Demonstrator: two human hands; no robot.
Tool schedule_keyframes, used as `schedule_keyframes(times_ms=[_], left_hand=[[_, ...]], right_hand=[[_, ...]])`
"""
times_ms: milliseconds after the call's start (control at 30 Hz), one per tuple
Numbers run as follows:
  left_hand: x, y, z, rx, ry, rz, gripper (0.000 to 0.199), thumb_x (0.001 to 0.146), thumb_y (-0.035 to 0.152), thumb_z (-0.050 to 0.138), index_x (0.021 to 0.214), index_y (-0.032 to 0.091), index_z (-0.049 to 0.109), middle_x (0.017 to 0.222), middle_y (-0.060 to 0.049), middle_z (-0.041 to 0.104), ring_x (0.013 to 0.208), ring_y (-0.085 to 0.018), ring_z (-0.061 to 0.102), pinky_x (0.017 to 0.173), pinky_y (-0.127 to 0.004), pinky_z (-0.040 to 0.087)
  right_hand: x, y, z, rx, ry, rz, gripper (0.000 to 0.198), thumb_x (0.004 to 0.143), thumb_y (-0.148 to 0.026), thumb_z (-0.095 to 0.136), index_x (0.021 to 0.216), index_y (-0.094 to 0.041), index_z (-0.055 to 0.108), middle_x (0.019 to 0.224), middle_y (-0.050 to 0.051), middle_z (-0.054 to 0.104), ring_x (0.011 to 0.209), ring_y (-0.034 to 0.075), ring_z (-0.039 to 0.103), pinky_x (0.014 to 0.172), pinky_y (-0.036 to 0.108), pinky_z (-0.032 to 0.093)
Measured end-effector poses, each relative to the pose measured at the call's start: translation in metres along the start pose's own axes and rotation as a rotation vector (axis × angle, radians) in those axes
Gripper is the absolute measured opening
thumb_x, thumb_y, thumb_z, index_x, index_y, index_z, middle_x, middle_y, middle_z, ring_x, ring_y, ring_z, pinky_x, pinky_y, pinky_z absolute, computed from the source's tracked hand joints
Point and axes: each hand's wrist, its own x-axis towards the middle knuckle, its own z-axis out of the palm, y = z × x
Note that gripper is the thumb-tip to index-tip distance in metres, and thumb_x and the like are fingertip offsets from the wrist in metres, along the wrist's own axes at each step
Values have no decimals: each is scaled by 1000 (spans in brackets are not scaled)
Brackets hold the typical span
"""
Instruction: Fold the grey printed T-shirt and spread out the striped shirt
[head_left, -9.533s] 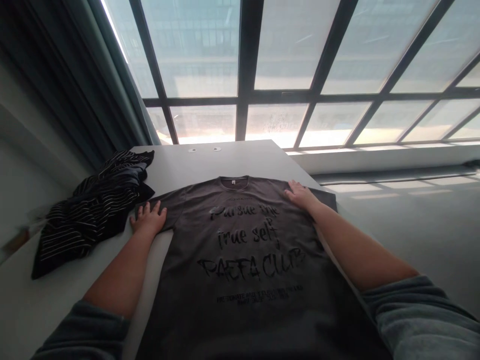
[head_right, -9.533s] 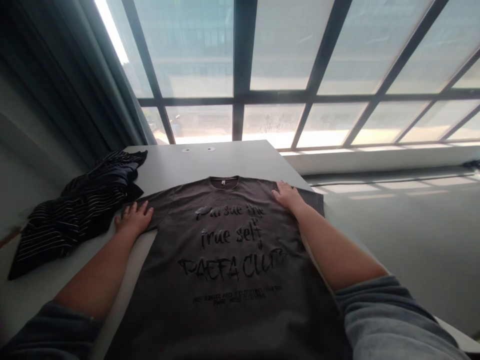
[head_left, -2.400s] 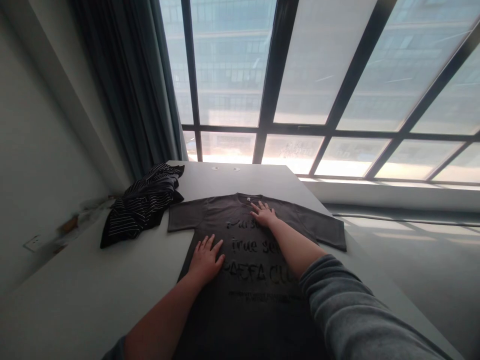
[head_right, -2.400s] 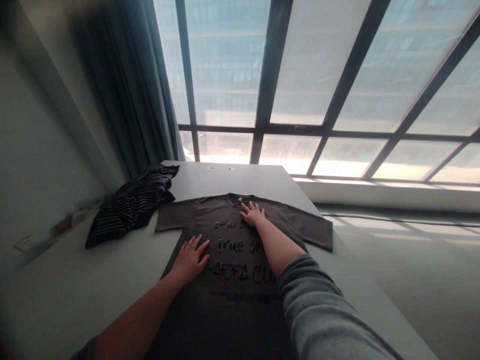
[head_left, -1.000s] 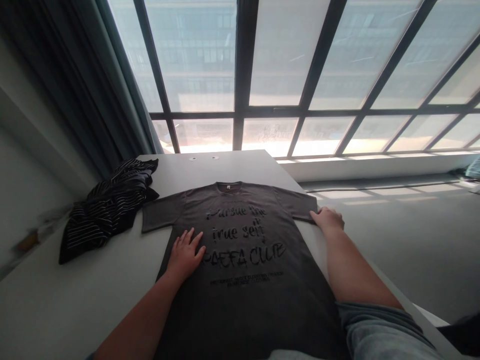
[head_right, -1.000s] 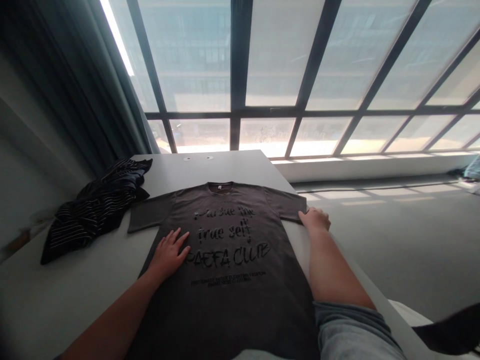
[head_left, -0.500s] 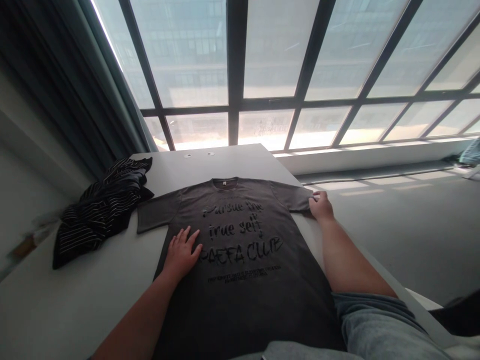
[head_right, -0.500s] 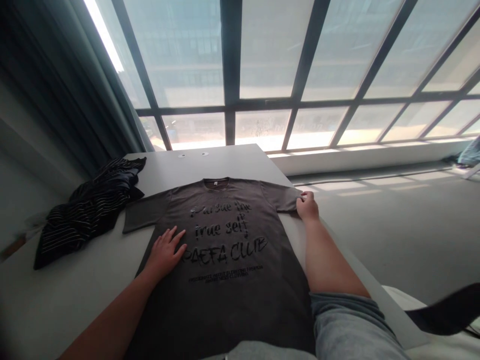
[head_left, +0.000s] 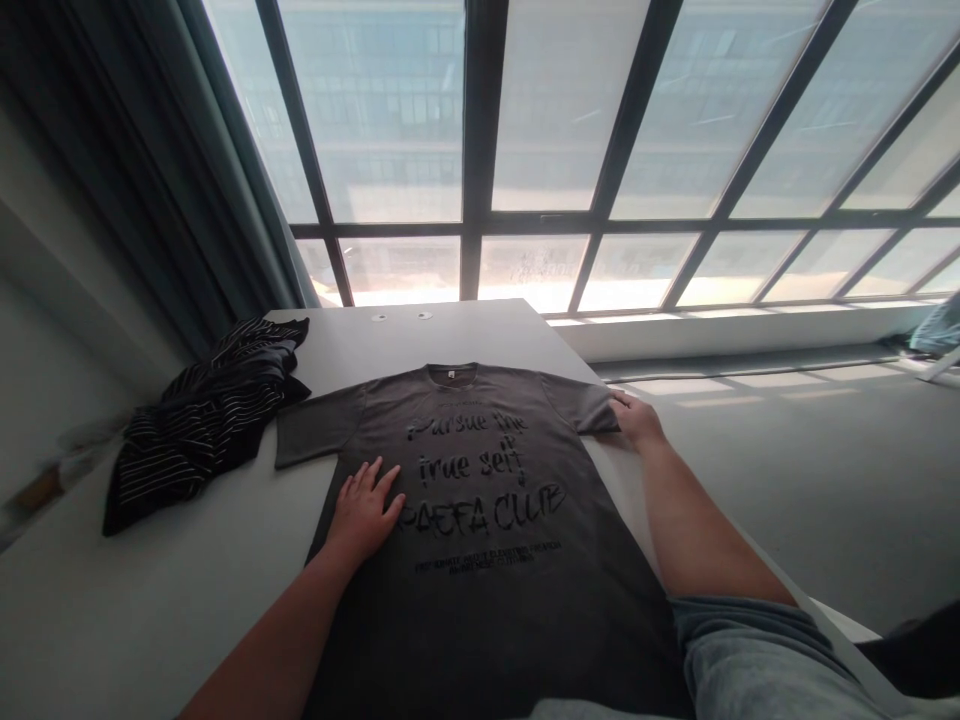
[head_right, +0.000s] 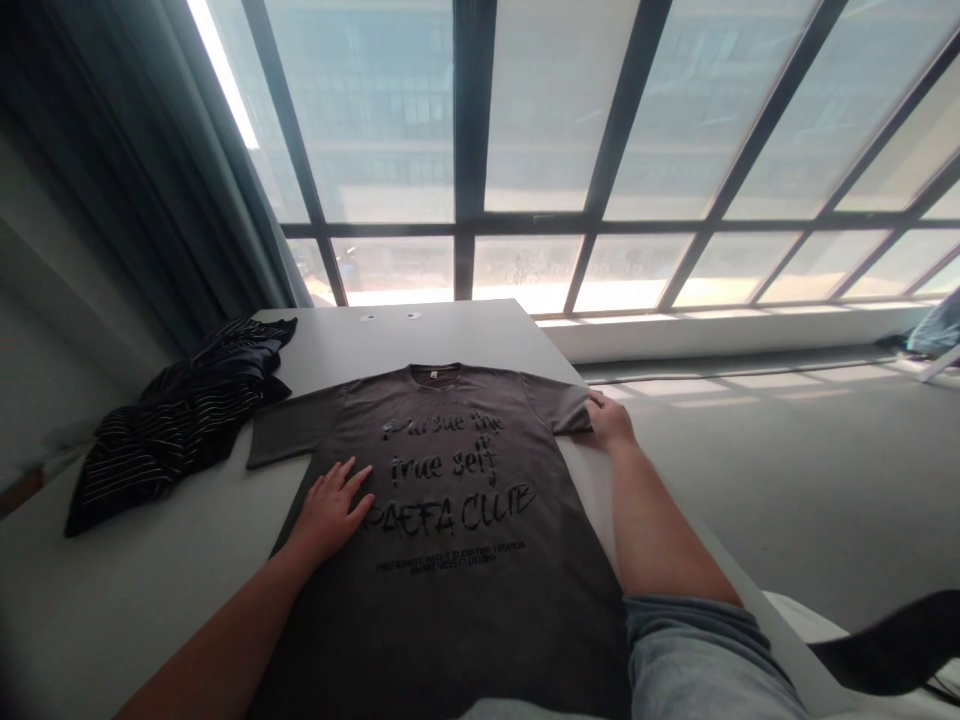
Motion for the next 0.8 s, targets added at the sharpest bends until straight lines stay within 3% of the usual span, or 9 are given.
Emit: schedule_keyframes(times_ms=[200, 400, 500, 700, 800], left_hand=[[0, -1, 2, -26, 19, 2, 59, 102, 48, 48, 158, 32, 50, 171, -4, 33, 161, -28, 28, 133, -50, 25], [0, 0, 1, -26, 21, 1, 59, 102, 47, 49, 158, 32, 50, 171, -4, 33, 161, -28, 28, 133, -50, 25], [-1, 1, 0, -22, 14, 2, 59, 102, 47, 48, 158, 32, 50, 171, -4, 33, 161, -29, 28, 133, -51, 24], [-1, 1, -1, -25, 8, 4, 59, 102, 47, 48, 159, 32, 50, 172, -4, 32, 162, -28, 27, 133, -50, 24], [-1, 0, -1, -28, 5, 4, 59, 102, 48, 48, 159, 32, 50, 172, -4, 33, 162, -28, 27, 133, -50, 24]], right_hand=[[2, -49, -2, -102, -63, -115, 62, 93, -39, 54, 148, -14, 63, 145, 13, 60, 136, 27, 58, 121, 37, 44], [-14, -109, 7, -372, -201, -456, 67, 98, -35, 53, 160, -11, 47, 163, 13, 41, 153, 25, 42, 131, 33, 35], [-34, -137, 21, -473, -306, -545, 74, 97, -35, 56, 165, -9, 39, 169, 14, 28, 158, 28, 34, 133, 35, 32], [-83, -165, 63, -612, -582, -535, 82, 99, -53, 55, 171, -33, 21, 174, 9, 12, 150, 36, 46, 124, 49, 43], [-102, -162, 81, -639, -655, -491, 80, 101, -64, 48, 171, -36, 20, 173, 13, 15, 158, 37, 34, 126, 52, 37]])
